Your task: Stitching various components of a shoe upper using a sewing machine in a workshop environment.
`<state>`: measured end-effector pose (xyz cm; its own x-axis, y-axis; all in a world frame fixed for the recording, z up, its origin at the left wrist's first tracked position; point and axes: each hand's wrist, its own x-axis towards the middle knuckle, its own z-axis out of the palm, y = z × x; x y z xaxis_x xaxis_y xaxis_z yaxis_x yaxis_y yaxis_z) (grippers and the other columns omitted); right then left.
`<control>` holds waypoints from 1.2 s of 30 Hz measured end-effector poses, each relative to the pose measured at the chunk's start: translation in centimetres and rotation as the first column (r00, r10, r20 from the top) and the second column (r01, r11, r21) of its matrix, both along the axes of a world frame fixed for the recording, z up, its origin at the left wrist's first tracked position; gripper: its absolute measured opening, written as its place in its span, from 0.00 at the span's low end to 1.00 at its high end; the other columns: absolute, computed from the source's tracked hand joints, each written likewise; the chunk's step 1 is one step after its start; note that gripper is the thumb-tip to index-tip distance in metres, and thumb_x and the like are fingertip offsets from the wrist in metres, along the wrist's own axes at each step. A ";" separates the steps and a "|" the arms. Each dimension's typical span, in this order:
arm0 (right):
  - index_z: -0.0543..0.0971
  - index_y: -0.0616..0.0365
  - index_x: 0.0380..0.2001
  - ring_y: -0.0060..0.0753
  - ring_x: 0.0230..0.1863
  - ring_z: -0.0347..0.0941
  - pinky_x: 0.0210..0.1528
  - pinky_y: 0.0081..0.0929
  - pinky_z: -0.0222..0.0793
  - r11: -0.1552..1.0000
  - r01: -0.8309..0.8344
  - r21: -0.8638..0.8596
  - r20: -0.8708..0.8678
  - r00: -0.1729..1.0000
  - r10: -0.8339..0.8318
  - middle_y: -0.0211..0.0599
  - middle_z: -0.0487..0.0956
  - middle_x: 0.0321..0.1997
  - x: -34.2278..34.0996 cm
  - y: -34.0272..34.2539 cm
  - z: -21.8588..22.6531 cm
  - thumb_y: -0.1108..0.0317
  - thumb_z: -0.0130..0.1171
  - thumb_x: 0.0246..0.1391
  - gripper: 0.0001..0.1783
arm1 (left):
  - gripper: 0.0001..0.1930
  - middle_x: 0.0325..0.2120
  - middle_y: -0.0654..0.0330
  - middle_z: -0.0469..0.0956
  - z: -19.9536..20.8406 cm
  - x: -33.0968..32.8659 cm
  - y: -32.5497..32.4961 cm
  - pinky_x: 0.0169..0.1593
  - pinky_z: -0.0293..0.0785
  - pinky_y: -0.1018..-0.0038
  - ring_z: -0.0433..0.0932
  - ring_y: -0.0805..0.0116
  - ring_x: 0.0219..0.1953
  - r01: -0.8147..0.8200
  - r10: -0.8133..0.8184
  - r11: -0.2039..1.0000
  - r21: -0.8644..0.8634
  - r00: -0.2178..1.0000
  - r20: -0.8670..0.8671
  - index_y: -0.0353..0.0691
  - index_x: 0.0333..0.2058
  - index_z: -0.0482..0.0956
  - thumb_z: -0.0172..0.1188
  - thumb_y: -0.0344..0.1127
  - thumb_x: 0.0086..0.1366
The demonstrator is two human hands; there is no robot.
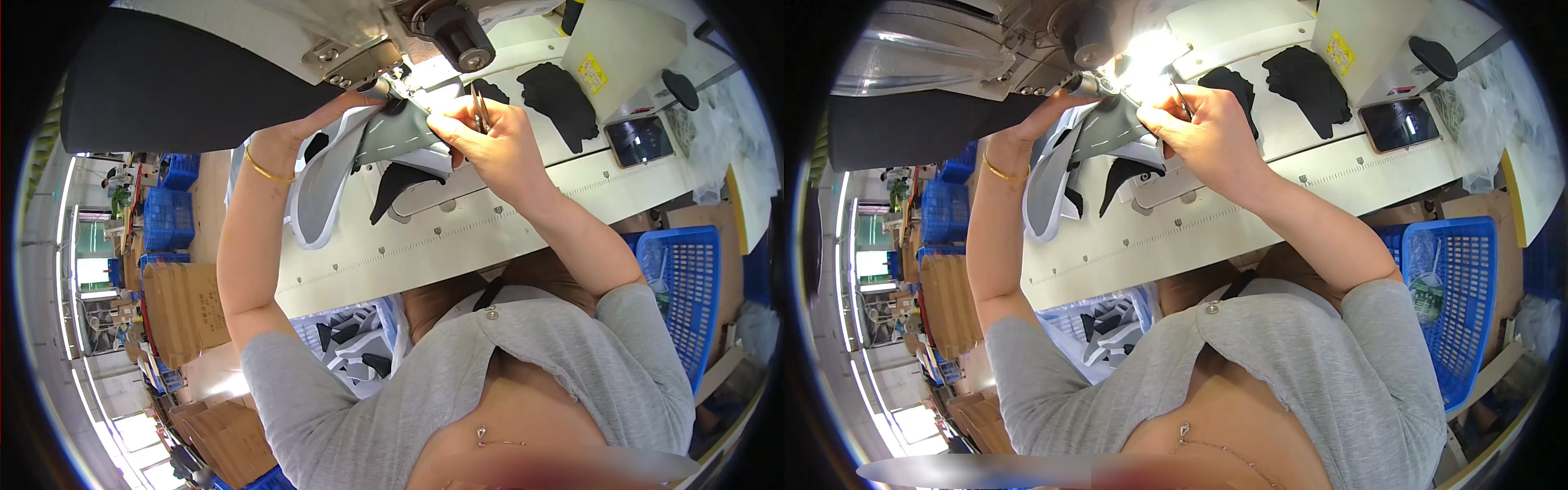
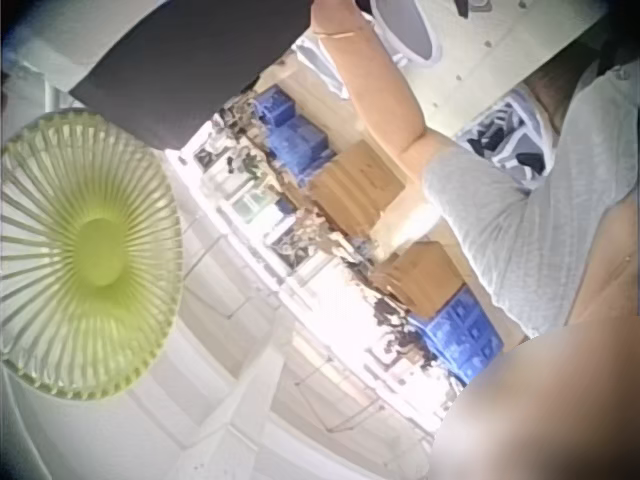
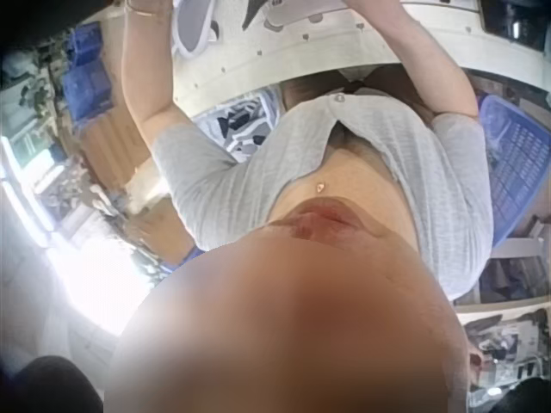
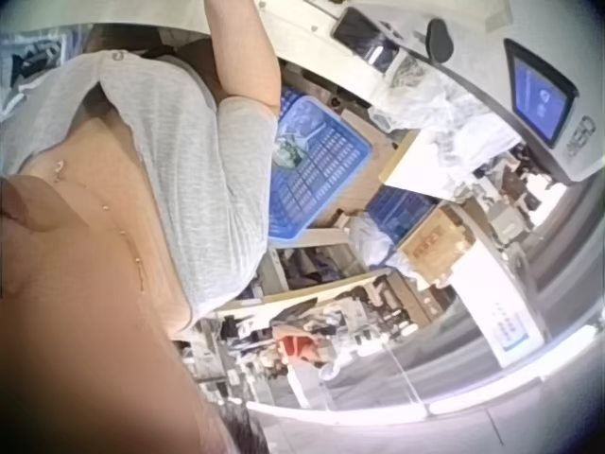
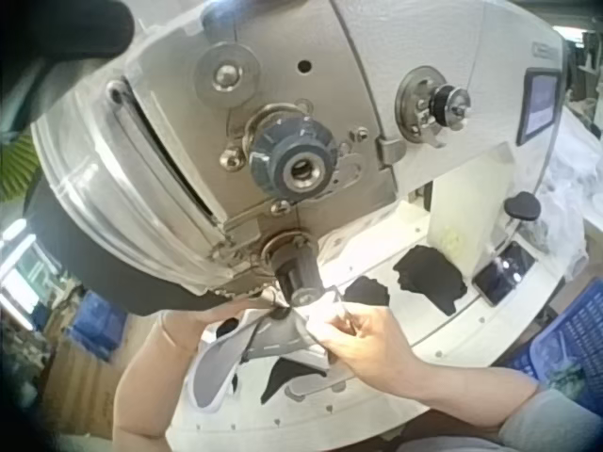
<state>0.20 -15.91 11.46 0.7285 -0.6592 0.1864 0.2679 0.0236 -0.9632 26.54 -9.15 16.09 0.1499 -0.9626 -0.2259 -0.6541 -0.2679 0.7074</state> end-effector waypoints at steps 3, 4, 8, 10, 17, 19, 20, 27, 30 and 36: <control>0.82 0.64 0.30 0.16 0.22 0.71 0.27 0.18 0.66 1.000 -0.002 -0.026 -0.003 1.000 0.002 0.26 0.76 0.20 0.2 0.1 -0.2 0.68 0.63 0.59 0.09 | 0.17 0.53 0.60 0.76 -1.8 3.1 0.0 0.63 0.63 0.73 0.70 0.72 0.57 -0.039 -0.115 0.968 -0.247 0.807 -0.579 0.37 0.52 0.79 0.54 0.38 0.70; 0.82 0.64 0.30 0.16 0.22 0.71 0.27 0.18 0.66 1.000 0.004 -0.006 -0.006 1.000 -0.004 0.26 0.76 0.20 0.1 0.0 -0.3 0.68 0.63 0.59 0.09 | 0.17 0.52 0.60 0.76 -1.7 3.1 -0.3 0.63 0.63 0.73 0.70 0.72 0.57 -0.030 -0.110 0.972 -0.234 0.821 -0.561 0.37 0.52 0.79 0.55 0.39 0.69; 0.78 0.63 0.24 0.15 0.23 0.71 0.28 0.18 0.68 0.999 0.025 -0.021 -0.019 1.000 -0.025 0.27 0.77 0.19 0.0 0.1 -0.5 0.68 0.61 0.59 0.12 | 0.17 0.52 0.60 0.76 -1.6 3.1 -0.5 0.62 0.64 0.73 0.70 0.73 0.56 -0.007 -0.083 0.984 -0.180 0.870 -0.487 0.36 0.52 0.79 0.56 0.39 0.69; 0.78 0.63 0.23 0.15 0.22 0.71 0.28 0.18 0.67 0.999 0.026 -0.034 -0.016 1.000 -0.027 0.27 0.76 0.19 0.0 0.2 -0.5 0.68 0.61 0.59 0.12 | 0.17 0.52 0.60 0.76 -1.8 3.0 -0.2 0.62 0.64 0.74 0.70 0.73 0.56 -0.009 -0.061 0.988 -0.152 0.890 -0.451 0.36 0.52 0.79 0.56 0.39 0.69; 0.77 0.63 0.23 0.14 0.21 0.70 0.27 0.17 0.66 0.999 0.034 -0.021 0.028 0.999 -0.033 0.26 0.75 0.18 0.4 0.8 -0.7 0.68 0.61 0.58 0.12 | 0.17 0.52 0.59 0.76 -1.7 2.4 1.5 0.61 0.65 0.75 0.71 0.74 0.55 -0.040 0.020 0.998 -0.056 0.947 -0.319 0.35 0.51 0.80 0.58 0.39 0.68; 0.77 0.63 0.23 0.14 0.21 0.70 0.27 0.18 0.66 0.999 0.041 -0.029 0.019 0.999 -0.041 0.26 0.75 0.18 0.5 1.0 -0.5 0.68 0.61 0.58 0.12 | 0.18 0.52 0.59 0.76 -1.3 2.3 1.9 0.60 0.65 0.75 0.71 0.74 0.55 -0.050 0.041 0.998 -0.025 0.961 -0.274 0.35 0.51 0.80 0.59 0.39 0.67; 0.77 0.63 0.23 0.14 0.21 0.70 0.27 0.18 0.66 0.998 0.052 -0.035 0.012 0.999 -0.051 0.26 0.75 0.18 0.5 1.1 -0.5 0.68 0.61 0.58 0.12 | 0.18 0.52 0.59 0.76 -1.2 2.2 2.2 0.60 0.65 0.75 0.71 0.75 0.55 -0.057 0.053 0.998 -0.006 0.967 -0.250 0.35 0.51 0.80 0.59 0.39 0.67; 0.79 0.63 0.25 0.14 0.21 0.70 0.26 0.18 0.66 0.998 0.052 -0.026 0.014 0.999 -0.052 0.26 0.75 0.18 0.3 0.7 -0.7 0.68 0.61 0.58 0.10 | 0.17 0.47 0.59 0.78 3.5 -6.1 2.3 0.56 0.67 0.78 0.73 0.77 0.50 -0.148 0.165 0.985 0.091 0.962 -0.216 0.34 0.48 0.80 0.64 0.38 0.64; 0.79 0.63 0.25 0.14 0.21 0.71 0.26 0.18 0.66 0.998 0.053 -0.030 0.012 0.999 -0.053 0.26 0.75 0.18 0.4 0.7 -0.8 0.67 0.62 0.58 0.11 | 0.19 0.43 0.63 0.80 3.1 -5.9 2.0 0.54 0.67 0.78 0.74 0.77 0.45 -0.011 0.025 0.998 0.054 0.968 -0.250 0.35 0.48 0.78 0.66 0.40 0.62; 0.80 0.63 0.26 0.15 0.21 0.71 0.26 0.18 0.67 0.996 0.084 -0.022 0.009 0.996 -0.083 0.26 0.76 0.17 0.5 0.8 -0.8 0.67 0.63 0.57 0.11 | 0.14 0.39 0.62 0.82 1.7 -4.9 1.8 0.54 0.67 0.76 0.76 0.75 0.45 -0.140 0.134 0.990 0.016 0.896 -0.422 0.38 0.43 0.81 0.68 0.34 0.59</control>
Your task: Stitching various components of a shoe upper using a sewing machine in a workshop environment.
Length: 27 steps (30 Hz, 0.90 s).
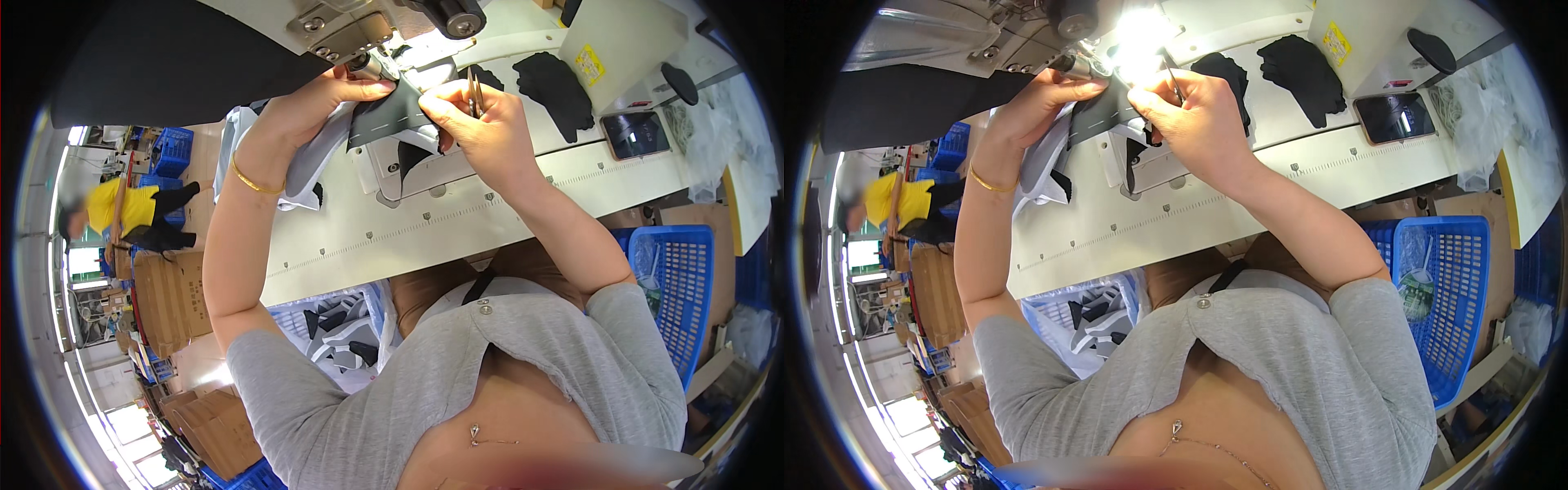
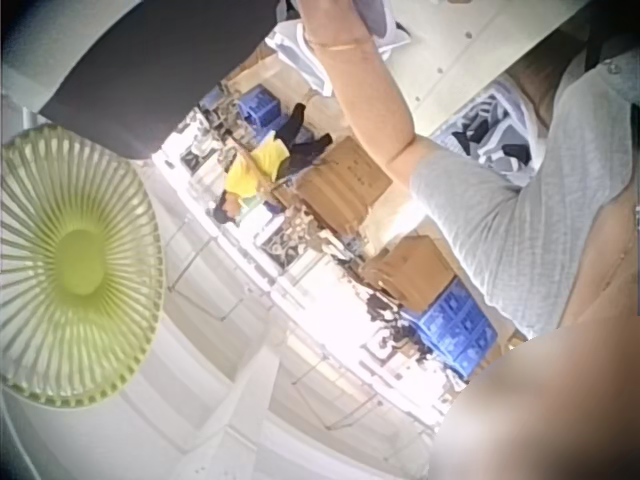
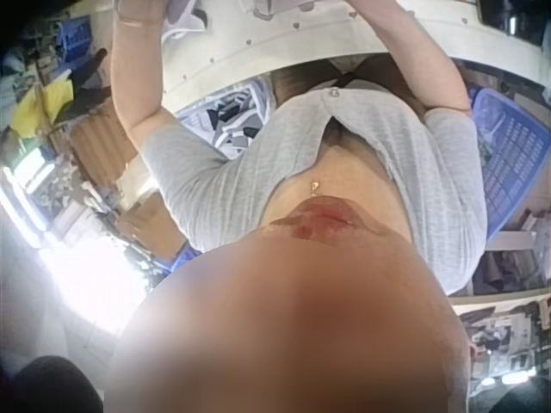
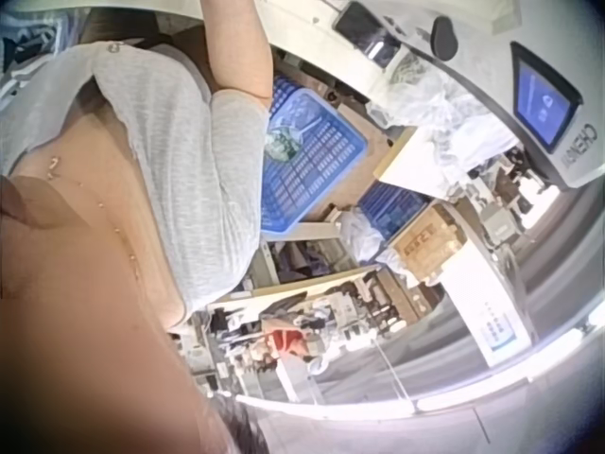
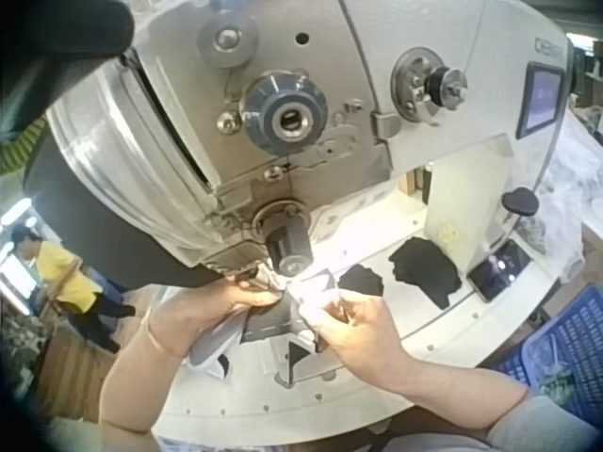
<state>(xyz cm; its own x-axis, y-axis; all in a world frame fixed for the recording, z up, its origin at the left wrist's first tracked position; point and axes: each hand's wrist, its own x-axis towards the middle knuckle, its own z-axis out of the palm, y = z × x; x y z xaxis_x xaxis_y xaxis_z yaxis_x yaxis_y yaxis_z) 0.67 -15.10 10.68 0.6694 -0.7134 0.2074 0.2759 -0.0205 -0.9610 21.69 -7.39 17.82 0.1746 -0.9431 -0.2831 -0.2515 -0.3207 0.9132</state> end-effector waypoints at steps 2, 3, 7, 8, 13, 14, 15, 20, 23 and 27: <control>0.81 0.63 0.26 0.15 0.21 0.72 0.26 0.18 0.67 1.000 0.010 -0.018 -0.007 1.000 -0.010 0.26 0.76 0.17 0.0 0.0 -0.1 0.67 0.63 0.57 0.10 | 0.13 0.40 0.59 0.83 0.0 0.0 -0.1 0.53 0.71 0.76 0.79 0.74 0.44 -0.010 0.010 1.000 -0.011 0.999 -0.032 0.34 0.44 0.80 0.66 0.28 0.60; 0.81 0.63 0.26 0.15 0.21 0.72 0.26 0.18 0.67 1.000 0.011 -0.016 -0.008 1.000 -0.011 0.26 0.76 0.17 -0.1 -0.1 0.0 0.67 0.63 0.57 0.10 | 0.13 0.40 0.59 0.83 0.1 -0.1 -0.2 0.53 0.71 0.76 0.79 0.74 0.44 -0.009 0.008 1.000 -0.009 0.999 -0.033 0.34 0.44 0.80 0.66 0.28 0.60; 0.81 0.64 0.25 0.15 0.21 0.72 0.26 0.18 0.67 1.000 0.014 -0.004 -0.011 1.000 -0.014 0.27 0.76 0.18 -0.1 0.0 0.0 0.67 0.63 0.56 0.11 | 0.13 0.40 0.60 0.83 0.3 -0.2 -0.1 0.54 0.70 0.75 0.79 0.74 0.44 -0.007 0.008 1.000 0.020 1.000 -0.026 0.36 0.44 0.80 0.67 0.30 0.60; 0.81 0.64 0.25 0.16 0.21 0.72 0.26 0.18 0.68 1.000 0.016 0.000 -0.008 1.000 -0.016 0.28 0.77 0.18 0.0 0.1 0.0 0.67 0.64 0.56 0.11 | 0.14 0.40 0.60 0.83 0.3 -0.1 -0.1 0.54 0.69 0.75 0.79 0.74 0.44 -0.018 0.019 0.999 0.038 0.999 -0.031 0.37 0.44 0.80 0.67 0.31 0.59; 0.80 0.64 0.24 0.17 0.21 0.73 0.26 0.19 0.68 1.000 0.021 0.016 0.008 1.000 -0.021 0.28 0.77 0.18 0.2 0.2 0.1 0.67 0.64 0.56 0.11 | 0.14 0.38 0.61 0.83 0.2 -0.2 -0.1 0.55 0.67 0.74 0.79 0.74 0.44 -0.043 0.043 0.999 0.013 0.999 0.004 0.38 0.43 0.81 0.68 0.33 0.58; 0.80 0.64 0.24 0.17 0.21 0.73 0.26 0.19 0.68 0.999 0.029 0.016 0.008 1.000 -0.029 0.29 0.77 0.18 0.2 0.2 0.1 0.67 0.64 0.56 0.11 | 0.14 0.37 0.61 0.83 0.3 -0.3 -0.2 0.55 0.66 0.74 0.79 0.74 0.43 -0.054 0.054 0.999 -0.001 0.998 0.019 0.38 0.42 0.81 0.68 0.33 0.58; 0.80 0.64 0.24 0.17 0.21 0.73 0.26 0.19 0.68 0.999 0.030 0.019 0.008 1.000 -0.030 0.29 0.77 0.18 0.3 0.1 0.0 0.67 0.64 0.56 0.11 | 0.14 0.37 0.61 0.83 0.4 -0.3 -0.2 0.55 0.66 0.74 0.79 0.74 0.43 -0.052 0.052 0.999 0.001 0.998 0.019 0.38 0.42 0.81 0.68 0.33 0.58; 0.80 0.63 0.24 0.17 0.21 0.73 0.25 0.19 0.68 0.997 0.012 0.076 0.055 0.998 -0.016 0.29 0.76 0.17 0.5 0.3 -0.3 0.67 0.64 0.56 0.11 | 0.14 0.37 0.60 0.83 0.6 -0.7 -0.1 0.51 0.70 0.75 0.79 0.74 0.42 -0.096 0.096 0.994 0.054 0.995 0.010 0.35 0.42 0.82 0.68 0.33 0.58; 0.80 0.62 0.24 0.17 0.20 0.73 0.25 0.19 0.67 0.996 0.028 0.085 0.038 0.999 -0.032 0.29 0.76 0.17 0.4 0.3 -0.3 0.67 0.64 0.56 0.11 | 0.13 0.37 0.59 0.83 0.6 -0.7 -0.2 0.50 0.71 0.75 0.79 0.73 0.42 -0.066 0.065 0.998 0.017 0.998 0.015 0.35 0.42 0.82 0.67 0.31 0.59; 0.80 0.62 0.24 0.17 0.20 0.72 0.25 0.19 0.67 0.995 0.057 0.078 0.039 0.997 -0.060 0.29 0.76 0.18 0.3 0.2 -0.5 0.67 0.64 0.57 0.11 | 0.12 0.38 0.58 0.83 0.3 -0.9 -0.3 0.51 0.71 0.75 0.80 0.73 0.43 -0.082 0.083 0.996 -0.025 0.997 0.012 0.34 0.42 0.82 0.66 0.30 0.60</control>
<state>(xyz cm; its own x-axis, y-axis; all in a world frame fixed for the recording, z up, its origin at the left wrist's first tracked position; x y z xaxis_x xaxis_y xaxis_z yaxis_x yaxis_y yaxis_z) 1.01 -14.90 10.18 0.6179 -0.7661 0.1770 0.3159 0.0357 -0.9481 20.75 -7.66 18.11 0.2557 -0.9319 -0.2573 -0.2369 -0.3184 0.9179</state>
